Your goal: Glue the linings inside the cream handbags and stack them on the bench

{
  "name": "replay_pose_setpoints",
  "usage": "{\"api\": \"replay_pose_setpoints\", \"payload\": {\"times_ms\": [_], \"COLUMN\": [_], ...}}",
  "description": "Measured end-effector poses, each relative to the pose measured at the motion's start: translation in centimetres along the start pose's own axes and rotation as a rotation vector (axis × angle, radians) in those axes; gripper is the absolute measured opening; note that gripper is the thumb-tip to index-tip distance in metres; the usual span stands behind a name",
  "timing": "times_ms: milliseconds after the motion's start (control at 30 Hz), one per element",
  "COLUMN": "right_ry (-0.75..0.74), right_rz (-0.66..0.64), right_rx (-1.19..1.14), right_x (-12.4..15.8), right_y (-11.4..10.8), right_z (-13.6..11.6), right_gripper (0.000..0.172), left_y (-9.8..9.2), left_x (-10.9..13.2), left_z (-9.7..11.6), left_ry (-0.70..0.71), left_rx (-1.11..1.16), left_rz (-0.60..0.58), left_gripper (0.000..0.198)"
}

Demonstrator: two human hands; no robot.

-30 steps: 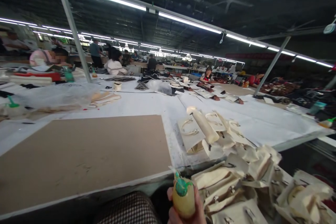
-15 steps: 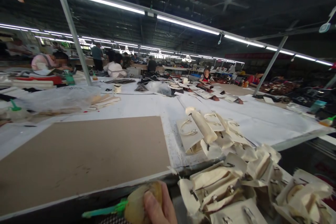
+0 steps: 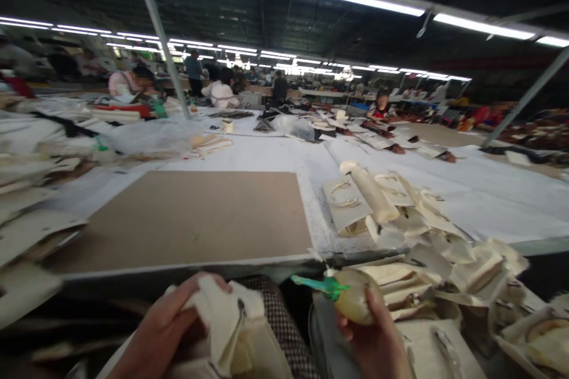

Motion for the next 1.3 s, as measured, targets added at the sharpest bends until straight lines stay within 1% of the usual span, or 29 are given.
{"api": "replay_pose_setpoints", "payload": {"times_ms": [33,67,100,133,167,233,300,400,467,533,633,733,833,967,1100,1200,1300], "right_ry": [0.001,0.017,0.029,0.056,0.088,0.116,0.118,0.082,0.072,0.086,0.081,0.044,0.027,0.002,-0.038,-0.008,0.062], "right_rz": [0.014,0.035,0.061,0.081,0.113,0.166,0.171,0.064,-0.037,-0.116,-0.149,-0.171,-0.247,-0.35,-0.327,-0.352,-0.392], "right_rx": [0.021,0.053,0.094,0.139,0.193,0.308,0.432,0.687,0.872,0.983,1.03,1.071,1.114,1.111,1.107,1.102,1.117], "right_x": [0.6,1.0,1.3,1.5,1.6,1.9,2.0,1.5,0.9,0.4,0.1,-0.4,-1.2,-1.7,-1.5,-1.1,-0.6], "right_y": [-0.6,-1.2,-1.9,-2.6,-3.4,-4.8,-5.9,-6.5,-6.7,-6.7,-6.3,-5.7,-5.3,-4.5,-3.3,-2.7,-3.1], "right_z": [-1.0,-1.8,-2.3,-2.5,-2.6,-2.6,-2.8,-3.3,-3.3,-2.8,-1.9,-1.2,-0.6,-0.1,-0.5,-0.4,-0.1], "right_gripper": [0.044,0.042,0.043,0.047,0.049,0.052,0.054,0.059,0.064,0.065,0.062,0.059,0.058,0.055,0.051,0.046,0.046], "left_y": [-0.1,0.2,0.9,1.6,2.6,5.2,7.9,11.0,12.3,13.2,14.0,14.4,14.4,14.2,14.3,14.4,14.5], "left_x": [-0.3,-0.4,-0.7,-1.1,-1.4,-1.7,-1.7,-1.5,-1.4,-1.3,-1.0,-0.7,-0.5,-0.5,-0.4,-0.5,-0.5], "left_z": [-1.4,-2.8,-3.3,-4.0,-4.6,-6.4,-7.9,-9.1,-9.4,-9.6,-9.8,-9.9,-10.0,-10.1,-9.9,-9.6,-9.5], "left_ry": [-0.13,-0.279,-0.326,-0.368,-0.399,-0.472,-0.519,-0.543,-0.55,-0.562,-0.588,-0.607,-0.605,-0.599,-0.608,-0.609,-0.607], "left_rx": [0.075,0.171,0.246,0.294,0.34,0.385,0.411,0.457,0.496,0.538,0.587,0.619,0.642,0.654,0.666,0.679,0.687], "left_rz": [-0.046,-0.095,-0.152,-0.168,-0.192,-0.226,-0.259,-0.313,-0.345,-0.371,-0.394,-0.397,-0.389,-0.379,-0.38,-0.379,-0.381], "left_gripper": [0.025,0.023,0.023,0.023,0.023,0.025,0.028,0.03,0.033,0.036,0.039,0.039,0.036,0.033,0.033,0.032,0.029]}}
Point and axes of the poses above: each hand's wrist, its own x-axis away from the middle knuckle, its own y-axis out of the palm, z = x × y, the point moved 10 cm from there along -x, towards the middle knuckle, and after that the axes turned 13 degrees about -x, right-handed, at the moved point
